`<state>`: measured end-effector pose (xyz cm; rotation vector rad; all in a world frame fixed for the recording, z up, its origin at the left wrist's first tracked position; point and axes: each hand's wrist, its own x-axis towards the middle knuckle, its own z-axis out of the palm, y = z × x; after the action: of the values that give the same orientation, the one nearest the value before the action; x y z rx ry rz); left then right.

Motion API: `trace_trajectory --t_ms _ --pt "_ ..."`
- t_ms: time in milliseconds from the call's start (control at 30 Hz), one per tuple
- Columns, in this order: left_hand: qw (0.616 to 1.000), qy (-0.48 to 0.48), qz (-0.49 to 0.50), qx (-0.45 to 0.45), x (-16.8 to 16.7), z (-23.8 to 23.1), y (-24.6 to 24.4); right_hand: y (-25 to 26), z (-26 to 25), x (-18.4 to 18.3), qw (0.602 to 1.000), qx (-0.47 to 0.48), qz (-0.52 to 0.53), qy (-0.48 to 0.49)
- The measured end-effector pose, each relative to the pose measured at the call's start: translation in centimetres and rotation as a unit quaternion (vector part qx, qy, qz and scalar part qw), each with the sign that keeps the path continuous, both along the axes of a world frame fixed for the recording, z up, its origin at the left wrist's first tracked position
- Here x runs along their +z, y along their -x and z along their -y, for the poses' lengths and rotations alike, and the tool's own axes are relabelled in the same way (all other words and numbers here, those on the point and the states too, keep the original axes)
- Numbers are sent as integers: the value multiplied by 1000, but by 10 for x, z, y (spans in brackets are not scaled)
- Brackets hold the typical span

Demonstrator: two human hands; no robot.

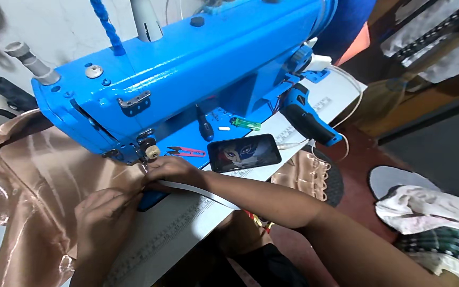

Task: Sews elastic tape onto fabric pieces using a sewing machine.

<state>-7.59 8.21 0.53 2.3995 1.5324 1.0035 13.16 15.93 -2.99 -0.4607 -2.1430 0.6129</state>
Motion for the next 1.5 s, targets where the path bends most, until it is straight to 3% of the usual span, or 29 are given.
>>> trace_trajectory --t_ms 633,833,1033,1133,1233,1500 --pt "997 34 25 -69 7 -2 9 -1 0 0 1000 -2 2 -4" --pt "1000 10 -15 20 -2 1 -7 -1 1 0 1000 -4 0 -9" --pt "999 -15 5 42 -8 6 -13 1 0 -5 998 -9 -37 -40" --pt "998 27 -11 59 -6 10 -13 -7 8 5 999 -16 19 22" --pt "998 -3 -51 26 -10 7 -10 -15 15 20 990 -43 90 100" --pt "980 -27 -165 -112 -9 -13 3 -22 26 28 962 -96 102 235"
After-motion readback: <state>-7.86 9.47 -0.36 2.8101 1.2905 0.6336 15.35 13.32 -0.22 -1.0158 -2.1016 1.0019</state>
